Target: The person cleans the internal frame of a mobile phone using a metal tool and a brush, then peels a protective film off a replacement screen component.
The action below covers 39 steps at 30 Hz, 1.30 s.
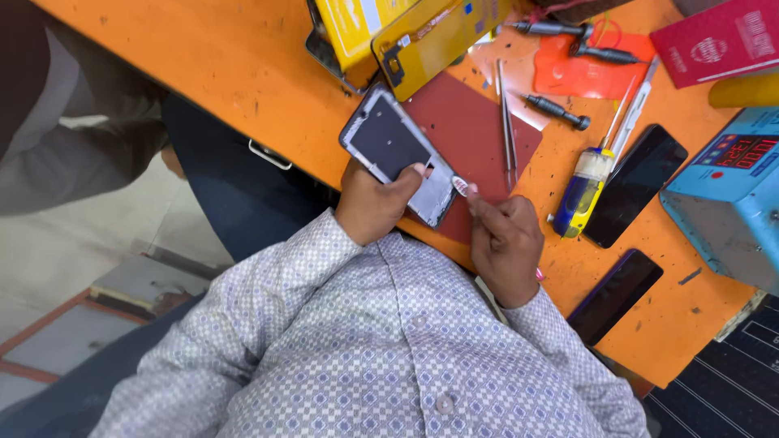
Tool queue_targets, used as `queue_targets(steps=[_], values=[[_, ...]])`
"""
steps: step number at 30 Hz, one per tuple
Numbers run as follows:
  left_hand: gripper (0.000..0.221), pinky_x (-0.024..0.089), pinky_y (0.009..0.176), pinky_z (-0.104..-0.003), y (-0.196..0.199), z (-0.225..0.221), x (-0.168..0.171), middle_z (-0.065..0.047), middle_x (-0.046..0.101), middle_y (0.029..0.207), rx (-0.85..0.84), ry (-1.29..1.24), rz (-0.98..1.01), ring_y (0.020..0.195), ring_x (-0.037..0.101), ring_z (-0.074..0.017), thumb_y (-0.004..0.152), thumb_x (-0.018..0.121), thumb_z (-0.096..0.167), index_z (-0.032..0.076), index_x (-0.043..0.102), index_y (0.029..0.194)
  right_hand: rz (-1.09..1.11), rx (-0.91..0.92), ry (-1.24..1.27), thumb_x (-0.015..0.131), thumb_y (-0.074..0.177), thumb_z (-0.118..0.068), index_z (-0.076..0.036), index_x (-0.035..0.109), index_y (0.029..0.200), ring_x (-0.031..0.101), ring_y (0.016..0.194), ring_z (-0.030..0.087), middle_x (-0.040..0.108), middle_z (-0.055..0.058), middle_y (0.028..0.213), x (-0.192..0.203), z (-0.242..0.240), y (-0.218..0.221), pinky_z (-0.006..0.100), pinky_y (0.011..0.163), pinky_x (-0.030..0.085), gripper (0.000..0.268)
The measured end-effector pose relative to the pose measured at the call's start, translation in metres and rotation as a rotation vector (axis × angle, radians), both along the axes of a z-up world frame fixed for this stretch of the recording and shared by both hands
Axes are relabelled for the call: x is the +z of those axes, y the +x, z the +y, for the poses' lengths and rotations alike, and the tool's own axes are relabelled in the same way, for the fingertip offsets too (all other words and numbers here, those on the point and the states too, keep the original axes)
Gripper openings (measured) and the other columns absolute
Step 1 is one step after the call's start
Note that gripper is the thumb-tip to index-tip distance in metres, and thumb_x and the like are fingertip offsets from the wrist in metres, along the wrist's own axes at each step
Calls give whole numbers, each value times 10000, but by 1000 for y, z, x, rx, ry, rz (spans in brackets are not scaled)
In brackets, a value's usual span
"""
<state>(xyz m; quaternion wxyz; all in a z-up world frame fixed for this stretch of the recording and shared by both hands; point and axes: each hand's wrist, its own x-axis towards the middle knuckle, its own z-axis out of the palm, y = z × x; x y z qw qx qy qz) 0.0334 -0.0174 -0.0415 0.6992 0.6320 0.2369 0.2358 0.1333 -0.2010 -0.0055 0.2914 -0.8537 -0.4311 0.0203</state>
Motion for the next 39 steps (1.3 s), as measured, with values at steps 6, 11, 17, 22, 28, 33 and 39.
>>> queue_targets(steps=[6,11,17,22,28,33,39], values=[[396,501,1101,-303,-4,-13,-7,-112,612,1425,-57,-15,-136,1304,607,-179,1002,545,-32,-32,519,1397,89,-140,18,758,939,-17,-101,785,1215,531,661,236,512,92,752,-6,11,-1,370,588,426,290],[604,448,1206,-344,-1,-24,-17,-131,481,1500,-35,46,-176,1383,520,-199,966,690,2,15,386,1488,-17,-60,36,709,932,17,-95,768,1256,566,739,241,533,107,812,-10,28,7,381,656,458,348],[757,464,1177,-351,0,-32,-28,-95,409,1417,4,220,-264,1390,478,-230,831,851,89,66,381,1424,-151,-56,-27,716,914,-2,-112,739,1295,543,810,291,497,111,825,-17,24,-4,432,717,446,397],[755,472,1156,-336,-1,-36,-38,-90,394,1376,26,339,-220,1378,476,-231,823,836,96,88,385,1428,-159,-71,-87,695,897,21,-117,728,1334,516,794,307,467,111,798,-6,2,-26,433,706,439,460],[790,472,1148,-349,1,-40,-46,-83,437,1400,84,286,-237,1340,506,-230,783,870,99,90,396,1414,-203,-74,-33,706,911,-2,-128,676,1391,533,861,326,511,111,909,-20,22,-14,441,745,455,496],[766,489,1165,-341,2,-40,-44,-66,433,1369,48,279,-260,1344,507,-223,841,875,113,93,380,1425,12,-98,-71,681,936,34,-154,702,1373,536,706,261,481,97,787,-8,-13,-34,423,657,469,476],[779,472,1151,-342,7,-41,-51,-72,452,1403,142,347,-283,1316,522,-223,768,871,116,94,416,1400,-88,-57,4,696,934,39,-133,677,1372,571,800,293,508,119,866,-24,23,-4,434,710,482,470]])
